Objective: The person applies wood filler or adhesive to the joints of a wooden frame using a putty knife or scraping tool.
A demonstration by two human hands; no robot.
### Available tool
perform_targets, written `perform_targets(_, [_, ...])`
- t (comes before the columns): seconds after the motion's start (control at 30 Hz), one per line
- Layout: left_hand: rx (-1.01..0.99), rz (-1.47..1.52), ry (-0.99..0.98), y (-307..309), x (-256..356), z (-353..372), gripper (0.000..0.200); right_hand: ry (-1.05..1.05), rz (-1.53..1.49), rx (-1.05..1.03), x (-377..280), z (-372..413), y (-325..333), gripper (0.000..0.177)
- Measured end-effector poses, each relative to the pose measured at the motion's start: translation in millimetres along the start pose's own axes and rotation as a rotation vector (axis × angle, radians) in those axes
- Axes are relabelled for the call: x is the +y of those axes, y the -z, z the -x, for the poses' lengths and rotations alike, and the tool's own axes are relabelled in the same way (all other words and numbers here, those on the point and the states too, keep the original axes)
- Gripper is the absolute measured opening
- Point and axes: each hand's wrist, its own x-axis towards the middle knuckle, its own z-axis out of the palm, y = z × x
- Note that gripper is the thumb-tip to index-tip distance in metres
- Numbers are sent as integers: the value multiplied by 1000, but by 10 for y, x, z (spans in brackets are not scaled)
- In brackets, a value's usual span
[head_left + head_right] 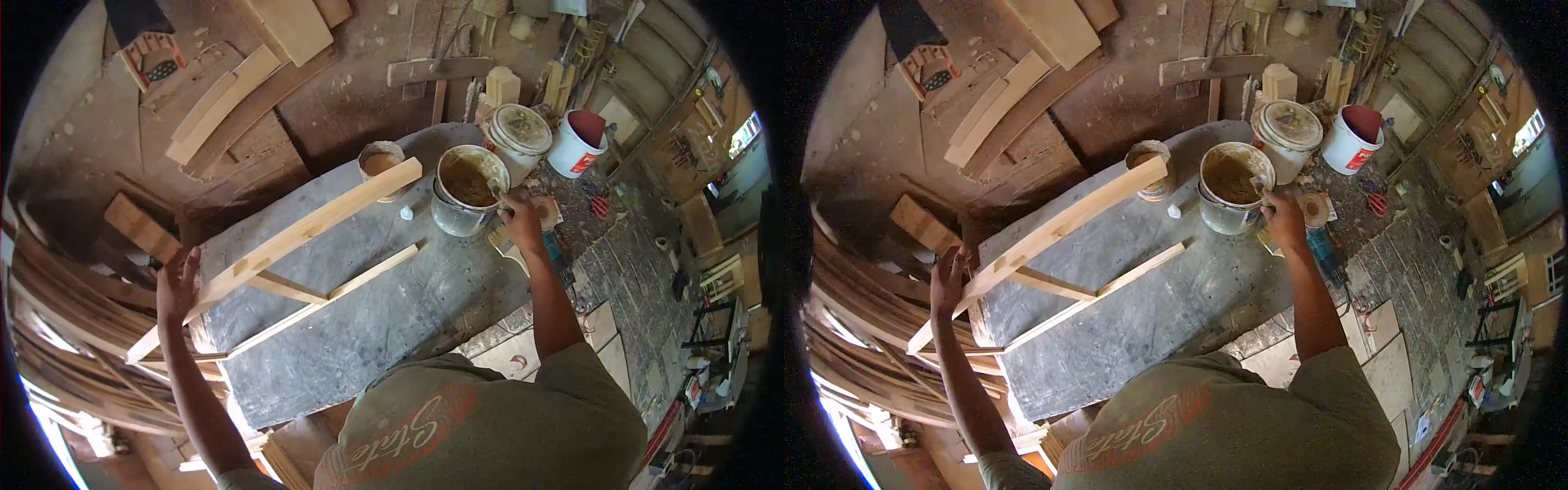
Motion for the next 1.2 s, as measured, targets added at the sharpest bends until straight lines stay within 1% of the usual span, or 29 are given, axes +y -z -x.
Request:
perform_targets(0.03, [17,-10,-44,-3,32,6,51,-10,101,-29,29,28,-3,43])
perform_targets(0.13, [53,34,-9,-32,139,31,46,-70,97,-113,-25,89,110,42])
perform_targets(0.23, [18,-15,19,-16,42,-38,43,-82,109,-130,-157,213,274,42])
perform_targets(0.33, [33,22,-8,-28,20,-46,45,-68,138,-166,-84,291,317,40])
perform_targets(0.43, [44,-24,-65,-19,53,-30,46,-39,187,-141,-147,339,514,39])
perform_targets(0.53, [58,-20,-77,-30,56,-18,47,-90,46,-166,-483,213,872,37])
perform_targets(0.57, [53,-31,-56,-27,37,-22,47,12,92,-191,-442,143,886,35])
perform_targets(0.67, [32,-54,-4,-25,29,-34,48,113,150,-323,-524,-76,856,32])
perform_targets(0.77, [7,-64,18,25,166,-11,49,182,395,-497,-468,-326,731,27])
perform_targets(0.87, [9,-66,18,7,144,-13,48,344,661,-562,-480,-606,717,23])
perform_targets(0.97, [30,-54,14,-20,26,-19,45,267,826,-705,-376,-947,547,22])
perform_targets(1.07, [33,-36,36,-38,9,-29,41,250,675,-684,-504,-1139,599,21])
perform_targets(1.1, [36,-35,58,-45,11,-30,40,229,666,-773,-499,-1237,547,26])
perform_targets(1.2, [9,-88,105,-40,2,-63,38,173,397,-632,-404,-1341,284,25])
